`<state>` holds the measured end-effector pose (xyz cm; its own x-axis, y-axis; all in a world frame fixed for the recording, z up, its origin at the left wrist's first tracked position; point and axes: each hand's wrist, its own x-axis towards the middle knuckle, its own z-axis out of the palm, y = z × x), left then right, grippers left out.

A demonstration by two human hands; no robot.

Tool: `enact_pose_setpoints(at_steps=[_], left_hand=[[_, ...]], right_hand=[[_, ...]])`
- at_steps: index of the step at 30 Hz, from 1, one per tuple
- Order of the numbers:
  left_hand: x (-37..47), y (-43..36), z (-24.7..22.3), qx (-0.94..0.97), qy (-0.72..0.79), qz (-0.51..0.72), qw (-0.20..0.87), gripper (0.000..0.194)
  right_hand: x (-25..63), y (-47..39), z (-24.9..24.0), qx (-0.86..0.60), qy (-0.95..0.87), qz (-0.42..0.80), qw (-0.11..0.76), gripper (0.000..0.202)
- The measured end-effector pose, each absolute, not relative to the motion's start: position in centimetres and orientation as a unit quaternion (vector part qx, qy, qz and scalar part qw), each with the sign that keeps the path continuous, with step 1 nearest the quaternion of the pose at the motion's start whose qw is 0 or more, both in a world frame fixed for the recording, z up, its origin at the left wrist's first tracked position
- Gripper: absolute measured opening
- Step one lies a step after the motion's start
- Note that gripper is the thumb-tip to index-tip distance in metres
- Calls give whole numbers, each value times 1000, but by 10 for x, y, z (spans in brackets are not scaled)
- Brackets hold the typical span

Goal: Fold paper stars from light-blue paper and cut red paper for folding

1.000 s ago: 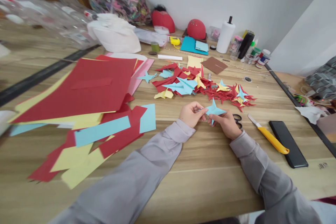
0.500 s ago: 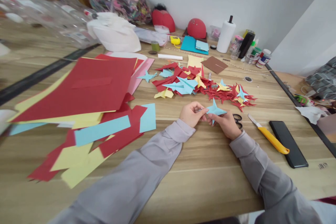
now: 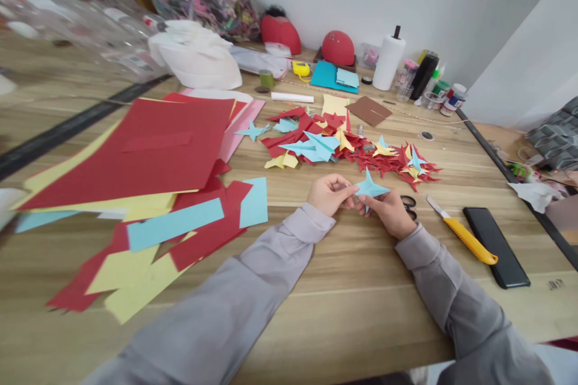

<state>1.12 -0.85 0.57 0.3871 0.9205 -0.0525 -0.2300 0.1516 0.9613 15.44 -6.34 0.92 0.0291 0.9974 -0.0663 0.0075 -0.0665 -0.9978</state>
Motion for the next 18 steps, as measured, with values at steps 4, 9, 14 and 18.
enact_pose_setpoints(at_steps=[4,9,14,18], left_hand=[[11,-8,6,488,342,438,673,57],[10,-7,4,495,327,418,688,54],[10,-6,4,489,307,418,701,53],[9,-7,5,495,303,420,698,59]], right_hand=[[155,-64,10,-518,-484,508,489,28],[155,-64,10,-512,-494,503,491,27],[156,-64,9,-512,-500,496,491,28],[155,-64,10,-500,-496,511,493,25]])
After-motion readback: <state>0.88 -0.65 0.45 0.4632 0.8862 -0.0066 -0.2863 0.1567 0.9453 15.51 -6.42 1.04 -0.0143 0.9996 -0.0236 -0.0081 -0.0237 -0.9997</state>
